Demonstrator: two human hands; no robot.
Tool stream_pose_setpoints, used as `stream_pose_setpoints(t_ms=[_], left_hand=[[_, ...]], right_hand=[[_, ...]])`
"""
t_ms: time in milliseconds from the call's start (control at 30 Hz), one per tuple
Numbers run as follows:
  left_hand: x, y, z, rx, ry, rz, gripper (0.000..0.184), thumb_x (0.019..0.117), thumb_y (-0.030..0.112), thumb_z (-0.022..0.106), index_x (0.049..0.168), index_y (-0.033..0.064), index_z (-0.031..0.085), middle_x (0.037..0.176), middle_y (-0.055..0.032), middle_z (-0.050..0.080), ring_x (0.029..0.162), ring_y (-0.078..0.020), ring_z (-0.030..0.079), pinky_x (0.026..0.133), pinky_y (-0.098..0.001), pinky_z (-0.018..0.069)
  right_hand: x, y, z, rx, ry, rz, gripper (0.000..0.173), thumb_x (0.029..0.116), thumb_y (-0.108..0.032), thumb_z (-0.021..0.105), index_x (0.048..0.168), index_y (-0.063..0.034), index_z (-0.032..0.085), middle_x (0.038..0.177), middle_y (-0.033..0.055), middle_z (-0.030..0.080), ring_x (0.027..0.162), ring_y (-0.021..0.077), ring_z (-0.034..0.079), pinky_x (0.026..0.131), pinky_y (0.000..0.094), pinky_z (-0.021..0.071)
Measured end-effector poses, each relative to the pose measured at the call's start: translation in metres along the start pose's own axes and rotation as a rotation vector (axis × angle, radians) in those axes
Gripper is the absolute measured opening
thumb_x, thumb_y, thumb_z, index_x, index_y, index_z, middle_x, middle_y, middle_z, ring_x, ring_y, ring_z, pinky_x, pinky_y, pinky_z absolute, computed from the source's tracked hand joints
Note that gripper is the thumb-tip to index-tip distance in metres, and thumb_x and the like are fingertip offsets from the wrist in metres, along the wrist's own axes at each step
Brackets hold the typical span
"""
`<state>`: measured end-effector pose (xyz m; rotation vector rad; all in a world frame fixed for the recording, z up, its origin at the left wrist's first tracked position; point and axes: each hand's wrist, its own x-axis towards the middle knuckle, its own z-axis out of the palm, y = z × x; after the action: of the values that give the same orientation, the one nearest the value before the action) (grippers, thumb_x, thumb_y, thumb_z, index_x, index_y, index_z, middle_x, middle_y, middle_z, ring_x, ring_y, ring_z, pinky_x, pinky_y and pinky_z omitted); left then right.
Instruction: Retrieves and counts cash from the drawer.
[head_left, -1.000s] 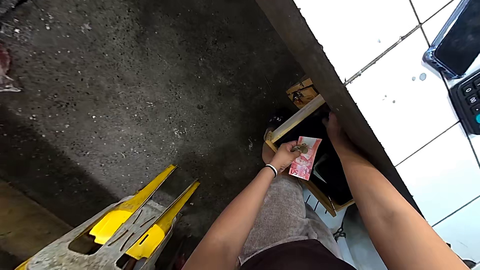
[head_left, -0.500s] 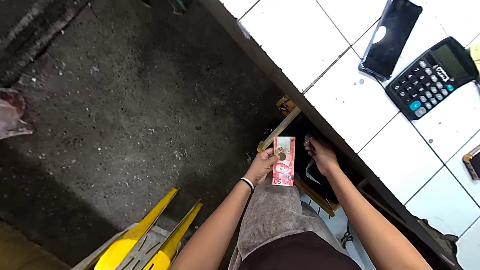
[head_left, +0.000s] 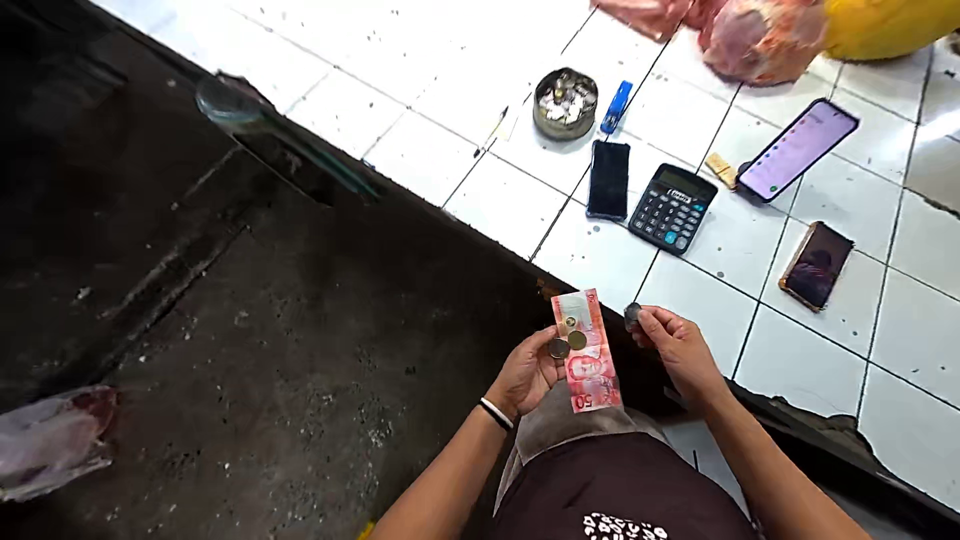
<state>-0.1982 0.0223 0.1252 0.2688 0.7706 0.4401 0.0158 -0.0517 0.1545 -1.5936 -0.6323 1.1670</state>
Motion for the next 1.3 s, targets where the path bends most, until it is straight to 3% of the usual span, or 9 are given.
stream_pose_setpoints(t_ms=[133,333,600,733,833,933,1067,1233,1300], left_hand=[[0.004,0.019,0.035,0.015,-0.080,0.023,0.040,0.1122,0.021,0.025,0.125,0.0030,0.057,0.107,-0.0143,0.073,0.095,-0.0243,0.074,0.086,-0.0384,0.0616],[0.007,0.038,0.061,0.034,-0.183,0.069,0.043,0.1013,-0.001,0.026,0.138,0.0037,0.048,0.118,-0.0133,0.068,0.100,-0.0220,0.072,0.087,-0.0376,0.0606],[0.022,0.103,0.056,-0.053,-0.204,0.030,0.034,0.1073,0.006,0.029,0.133,0.0053,0.053,0.115,-0.0147,0.070,0.101,-0.0255,0.072,0.087,-0.0400,0.0612],[0.034,0.166,0.047,-0.014,-0.188,0.046,0.039,0.1039,-0.001,0.029,0.136,0.0051,0.051,0.117,-0.0142,0.070,0.101,-0.0246,0.072,0.088,-0.0395,0.0609],[0.040,0.217,0.040,-0.036,-0.156,0.024,0.036,0.1048,0.004,0.031,0.135,0.0049,0.051,0.115,-0.0147,0.070,0.099,-0.0249,0.072,0.085,-0.0391,0.0612],[0.050,0.267,0.038,-0.044,-0.088,-0.010,0.032,0.1095,0.016,0.031,0.127,0.0038,0.056,0.110,-0.0164,0.070,0.098,-0.0276,0.073,0.084,-0.0416,0.0617],[0.076,0.324,0.035,0.015,-0.071,-0.007,0.039,0.1117,0.026,0.025,0.117,0.0045,0.057,0.107,-0.0166,0.071,0.095,-0.0289,0.073,0.082,-0.0423,0.0617],[0.114,0.376,0.024,0.102,-0.019,0.003,0.041,0.1123,0.029,0.022,0.121,0.0039,0.054,0.108,-0.0164,0.070,0.093,-0.0278,0.073,0.078,-0.0408,0.0622],[0.129,0.395,0.024,0.134,-0.009,-0.011,0.043,0.1126,0.031,0.020,0.120,0.0042,0.054,0.107,-0.0158,0.070,0.093,-0.0270,0.073,0.079,-0.0402,0.0617]], right_hand=[[-0.013,-0.024,-0.024,0.209,0.038,0.016,0.024,0.1064,-0.002,0.044,0.114,0.0038,0.066,0.093,0.0054,0.075,0.081,0.0104,0.072,0.078,0.0250,0.0607],[-0.026,-0.036,-0.049,0.485,0.031,0.167,0.033,0.1049,0.002,0.036,0.126,0.0040,0.060,0.108,0.0128,0.076,0.092,0.0180,0.076,0.084,0.0290,0.0628],[0.024,-0.063,-0.025,0.640,0.007,0.232,0.034,0.1084,-0.004,0.034,0.130,0.0025,0.060,0.112,0.0149,0.075,0.097,0.0204,0.076,0.086,0.0298,0.0630],[0.081,-0.100,0.033,0.493,0.084,0.181,0.025,0.1086,-0.003,0.042,0.122,0.0002,0.062,0.097,0.0084,0.076,0.082,0.0135,0.076,0.074,0.0245,0.0628],[0.116,-0.135,0.082,0.223,0.079,0.000,0.022,0.1070,-0.003,0.046,0.121,0.0012,0.063,0.093,0.0042,0.075,0.076,0.0068,0.070,0.069,0.0195,0.0569],[0.143,-0.175,0.131,-0.075,0.017,-0.235,0.024,0.1034,-0.008,0.052,0.120,0.0015,0.067,0.098,0.0024,0.075,0.088,0.0055,0.070,0.083,0.0234,0.0576],[0.183,-0.209,0.172,-0.223,-0.007,-0.231,0.036,0.1092,-0.021,0.047,0.135,-0.0017,0.063,0.126,0.0096,0.071,0.116,0.0103,0.066,0.102,0.0315,0.0515],[0.225,-0.164,0.159,-0.272,0.258,-0.137,0.038,0.1089,-0.021,0.046,0.135,0.0001,0.063,0.134,0.0166,0.067,0.127,0.0233,0.062,0.109,0.0435,0.0467],[0.223,-0.130,0.149,-0.333,0.330,-0.056,0.037,0.1091,-0.020,0.047,0.133,0.0022,0.063,0.130,0.0197,0.068,0.123,0.0287,0.064,0.109,0.0485,0.0473]])
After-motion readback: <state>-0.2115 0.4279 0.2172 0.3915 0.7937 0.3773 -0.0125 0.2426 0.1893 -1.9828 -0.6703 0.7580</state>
